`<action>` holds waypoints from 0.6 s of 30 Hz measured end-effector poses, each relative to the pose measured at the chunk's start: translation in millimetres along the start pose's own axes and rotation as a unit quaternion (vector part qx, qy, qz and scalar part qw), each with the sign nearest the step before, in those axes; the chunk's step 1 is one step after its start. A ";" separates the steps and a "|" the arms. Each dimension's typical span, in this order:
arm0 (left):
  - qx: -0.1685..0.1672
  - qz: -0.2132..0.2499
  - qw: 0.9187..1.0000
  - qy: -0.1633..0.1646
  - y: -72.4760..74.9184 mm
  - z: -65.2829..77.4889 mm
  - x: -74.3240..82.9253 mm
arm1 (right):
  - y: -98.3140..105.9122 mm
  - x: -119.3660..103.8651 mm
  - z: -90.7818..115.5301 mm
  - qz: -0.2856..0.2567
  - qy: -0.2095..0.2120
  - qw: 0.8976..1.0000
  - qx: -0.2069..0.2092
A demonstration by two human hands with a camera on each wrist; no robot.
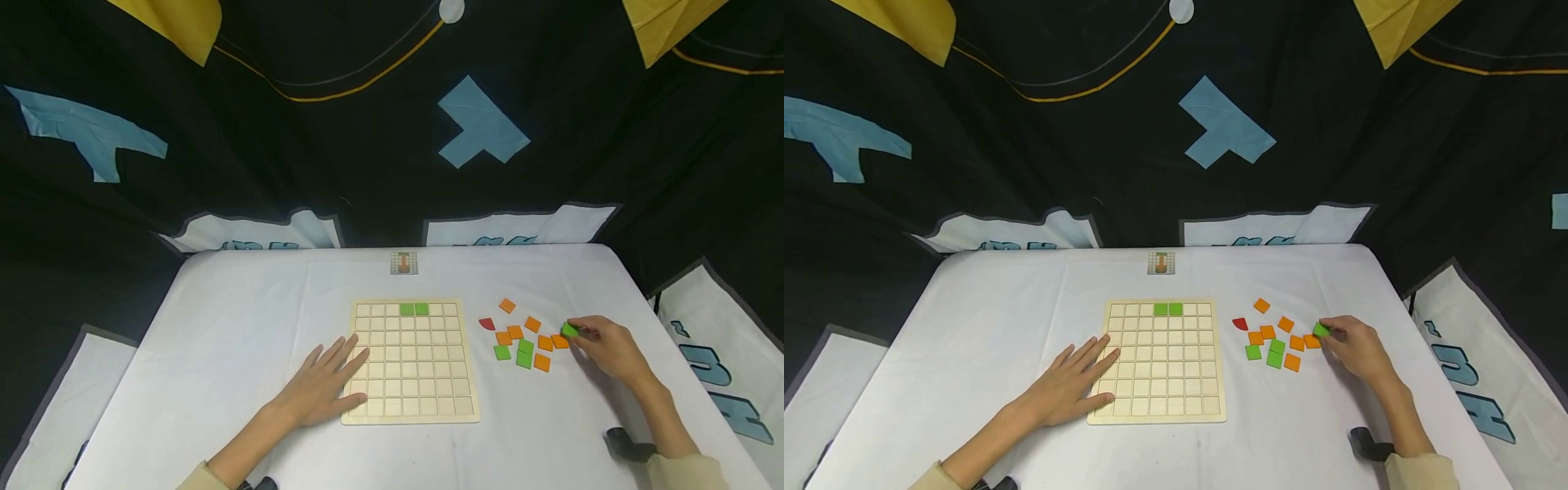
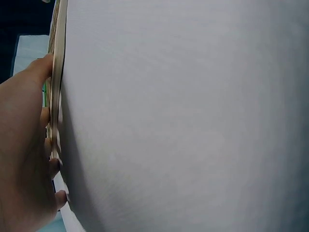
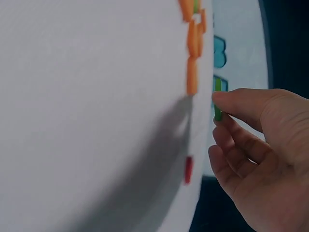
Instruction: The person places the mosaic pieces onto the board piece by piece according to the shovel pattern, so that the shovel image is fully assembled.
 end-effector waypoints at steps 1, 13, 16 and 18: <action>-0.001 0.000 1.000 0.000 -0.1 0.0 0.0 | 0.8 -3.9 -2.1 -0.001 0.005 1.000 0.001; 0.001 -0.001 1.000 0.001 -0.5 -0.3 0.1 | -10.4 -55.0 -34.3 -0.037 0.050 0.998 0.005; 0.000 0.000 1.000 0.002 -0.6 -0.5 -0.2 | -18.6 -67.3 -43.3 -0.049 0.052 0.997 0.002; -0.001 0.000 1.000 0.002 -0.8 -0.6 -0.4 | -24.5 -75.6 -49.9 -0.056 0.054 0.997 0.002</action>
Point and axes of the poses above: each hand's wrist, its own z-axis away from the middle knuckle, its own y-axis out of the back of the hand, x = y × z, the point moved 2 cm from there along -z, towards the middle knuckle, and after that the axes turned 9 degrees about y, right-handed, at the moved point
